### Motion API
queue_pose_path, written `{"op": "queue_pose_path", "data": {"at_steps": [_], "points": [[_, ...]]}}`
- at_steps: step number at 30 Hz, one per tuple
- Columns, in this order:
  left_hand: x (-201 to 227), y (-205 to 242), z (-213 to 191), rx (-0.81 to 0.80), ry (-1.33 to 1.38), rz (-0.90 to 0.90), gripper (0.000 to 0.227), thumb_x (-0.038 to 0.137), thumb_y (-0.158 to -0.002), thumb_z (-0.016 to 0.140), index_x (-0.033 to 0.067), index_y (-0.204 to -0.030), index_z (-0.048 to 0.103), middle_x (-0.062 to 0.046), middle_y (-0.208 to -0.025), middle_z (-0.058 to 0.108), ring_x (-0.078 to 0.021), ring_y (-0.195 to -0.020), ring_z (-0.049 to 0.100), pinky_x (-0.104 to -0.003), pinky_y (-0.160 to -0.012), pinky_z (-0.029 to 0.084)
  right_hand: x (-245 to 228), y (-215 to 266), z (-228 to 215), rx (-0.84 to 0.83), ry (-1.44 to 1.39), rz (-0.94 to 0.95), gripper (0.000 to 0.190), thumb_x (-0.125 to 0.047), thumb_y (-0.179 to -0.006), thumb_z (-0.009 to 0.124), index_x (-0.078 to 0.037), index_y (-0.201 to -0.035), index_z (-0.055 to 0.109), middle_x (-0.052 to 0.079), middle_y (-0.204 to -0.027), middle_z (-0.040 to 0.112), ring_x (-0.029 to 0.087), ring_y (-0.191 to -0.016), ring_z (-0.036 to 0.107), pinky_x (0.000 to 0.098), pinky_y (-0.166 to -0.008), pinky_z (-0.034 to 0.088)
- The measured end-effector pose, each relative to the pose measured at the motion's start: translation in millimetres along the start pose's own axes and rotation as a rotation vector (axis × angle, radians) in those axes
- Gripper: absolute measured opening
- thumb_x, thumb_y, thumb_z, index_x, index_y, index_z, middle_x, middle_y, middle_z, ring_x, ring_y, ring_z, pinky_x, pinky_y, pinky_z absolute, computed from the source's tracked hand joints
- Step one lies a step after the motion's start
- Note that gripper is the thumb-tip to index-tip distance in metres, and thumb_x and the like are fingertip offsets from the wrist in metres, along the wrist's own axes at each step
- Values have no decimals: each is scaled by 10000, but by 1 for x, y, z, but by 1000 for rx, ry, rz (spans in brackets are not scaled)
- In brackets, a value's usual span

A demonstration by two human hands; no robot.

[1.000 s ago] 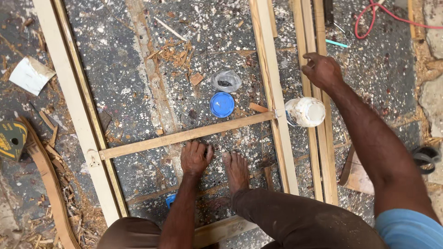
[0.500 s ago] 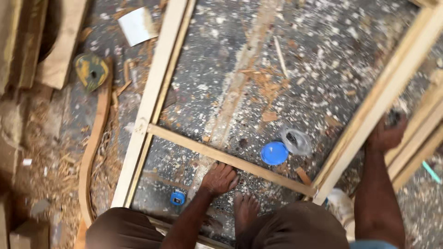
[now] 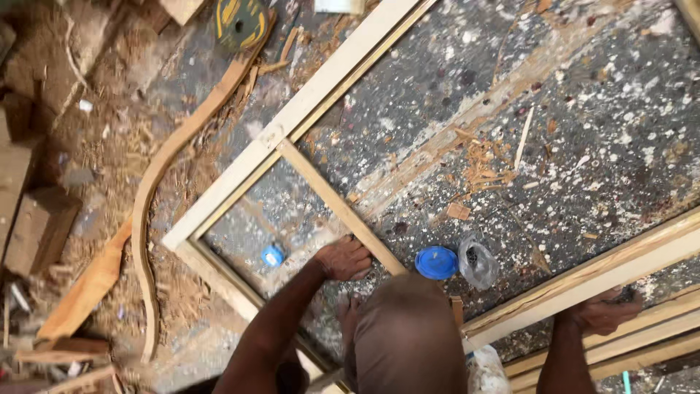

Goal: The person assembles a wooden frame by positioning thin wooden slats, applying glue from a bottle, and hammering nails to secure the joints.

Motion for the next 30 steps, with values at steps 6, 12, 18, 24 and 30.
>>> {"op": "queue_pose_path", "data": {"at_steps": [6, 12, 18, 24, 30], "points": [[-5, 2, 27, -176, 19, -5, 263, 388, -1010, 520, 168, -866, 537, -41, -859, 440, -202, -821, 465, -416, -767, 424, -5, -7, -1, -27, -1, 42, 646, -577, -1186, 268, -22, -1277, 587, 165, -1131, 663, 339, -885, 700, 472, -650, 571], [7, 10, 24, -249, 29, 21, 250, 367, -1035, 579, 165, -895, 534, -52, -870, 453, -213, -825, 466, -422, -783, 412, 23, 7, -6, 42, 5, 33, 612, -581, -1196, 303, -61, -1230, 624, 140, -1110, 677, 323, -905, 706, 486, -664, 555], [7, -4, -16, -297, 300, 107, 361, 355, -788, 730, 90, -1019, 648, -102, -1066, 576, -272, -1034, 541, -471, -865, 435, 39, 6, -2, 171, -97, -45, 588, -563, -1142, 372, -51, -1146, 663, 134, -1031, 705, 294, -787, 707, 450, -596, 558], [-28, -21, -9, -880, 450, 40, 423, 382, -774, 756, 66, -1049, 697, -132, -1011, 655, -334, -987, 639, -512, -866, 537, 58, 21, 6, 68, -190, -7, 600, -569, -1165, 442, -27, -1288, 666, 180, -1128, 679, 351, -873, 674, 492, -712, 556], [-103, -74, -102, -357, 221, 85, 413, 500, -957, 607, 116, -815, 663, -65, -707, 629, -229, -671, 620, -423, -593, 580, 55, 20, 18, -112, -135, 45, 553, -558, -1159, 559, -50, -1365, 627, 180, -1293, 671, 388, -1090, 657, 542, -906, 519]]}}
Point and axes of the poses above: each hand's wrist, its own y-axis away from the middle knuckle, its own z-axis out of the palm, x = y × z, the point moved 9 cm from there along -y, towards the middle knuckle
